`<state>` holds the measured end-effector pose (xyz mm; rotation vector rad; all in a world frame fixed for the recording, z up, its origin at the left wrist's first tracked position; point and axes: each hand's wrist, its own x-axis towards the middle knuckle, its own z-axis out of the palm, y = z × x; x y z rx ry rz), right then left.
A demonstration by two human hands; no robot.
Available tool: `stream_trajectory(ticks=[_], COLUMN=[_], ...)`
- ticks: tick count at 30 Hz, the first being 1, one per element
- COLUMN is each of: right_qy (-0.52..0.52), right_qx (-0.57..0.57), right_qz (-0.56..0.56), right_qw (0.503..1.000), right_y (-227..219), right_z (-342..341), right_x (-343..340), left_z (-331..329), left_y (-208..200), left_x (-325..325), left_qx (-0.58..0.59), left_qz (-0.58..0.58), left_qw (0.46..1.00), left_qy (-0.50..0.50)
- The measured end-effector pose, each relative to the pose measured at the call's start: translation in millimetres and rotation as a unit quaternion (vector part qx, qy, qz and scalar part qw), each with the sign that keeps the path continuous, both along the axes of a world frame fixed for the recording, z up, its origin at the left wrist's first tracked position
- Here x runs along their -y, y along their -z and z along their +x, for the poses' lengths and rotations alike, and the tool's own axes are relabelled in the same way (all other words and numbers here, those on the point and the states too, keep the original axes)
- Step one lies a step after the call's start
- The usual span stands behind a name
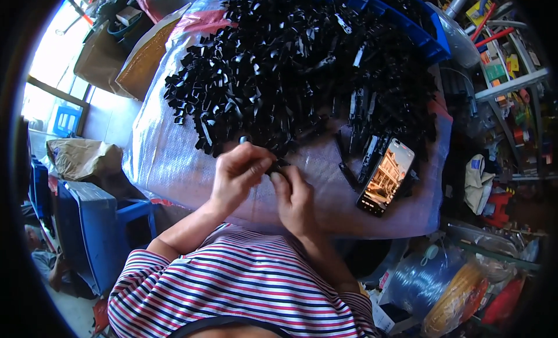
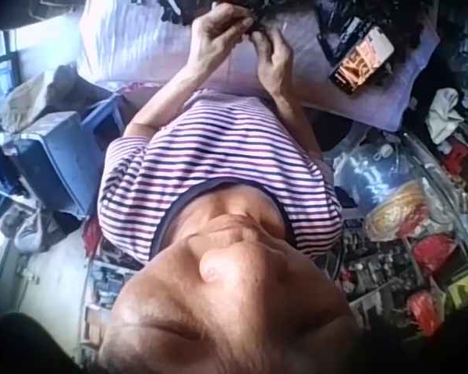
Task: Assembling small black plastic components by hand at a workbench.
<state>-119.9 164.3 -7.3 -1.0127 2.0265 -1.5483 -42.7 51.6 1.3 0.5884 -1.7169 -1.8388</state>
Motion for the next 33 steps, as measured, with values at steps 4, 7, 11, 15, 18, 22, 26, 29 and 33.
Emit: stream_trajectory(ticks=[4,7,11,15,18,22,26,29,33], right_qy=[0.007,-0.137,0.091,0.033,0.044,0.067,0.052,0.045,0.053], right_qx=[-0.056,-0.090,-0.379,-0.417,-0.335,-0.181,-0.139,-0.095,0.117], right_qz=[-0.050,-0.043,0.215,0.262,0.159,0.052,0.009,-0.012,-0.129], right_qw=[0.997,0.986,0.895,0.869,0.928,0.980,0.989,0.994,0.983], right_y=[-5.4,-21.7,-14.8,-2.0,-14.0,-30.1,-16.7,-6.1,-20.3], right_z=[14.9,-10.0,-78.8,-99.9,-85.1,-56.6,-46.3,-44.3,-18.7], right_x=[8.5,14.1,11.8,3.1,-0.2,-13.7,-21.4,-25.4,-23.2], left_z=[5.3,3.9,16.7,31.6,33.7,38.1,36.9,31.1,12.8], left_y=[-7.2,-10.3,-8.2,-5.7,13.7,19.8,18.1,22.8,4.2], left_x=[-10.9,4.2,47.9,50.8,34.0,11.1,12.4,16.5,12.5], left_qx=[-0.095,-0.168,-0.264,-0.145,0.087,0.241,0.208,0.141,0.081], left_qz=[0.035,0.219,0.426,0.285,-0.302,-0.411,-0.406,-0.367,0.026], left_qw=[0.995,0.959,0.860,0.944,0.945,0.876,0.889,0.919,0.996], left_qy=[-0.013,0.057,0.093,0.083,-0.092,-0.070,-0.028,-0.037,-0.017])
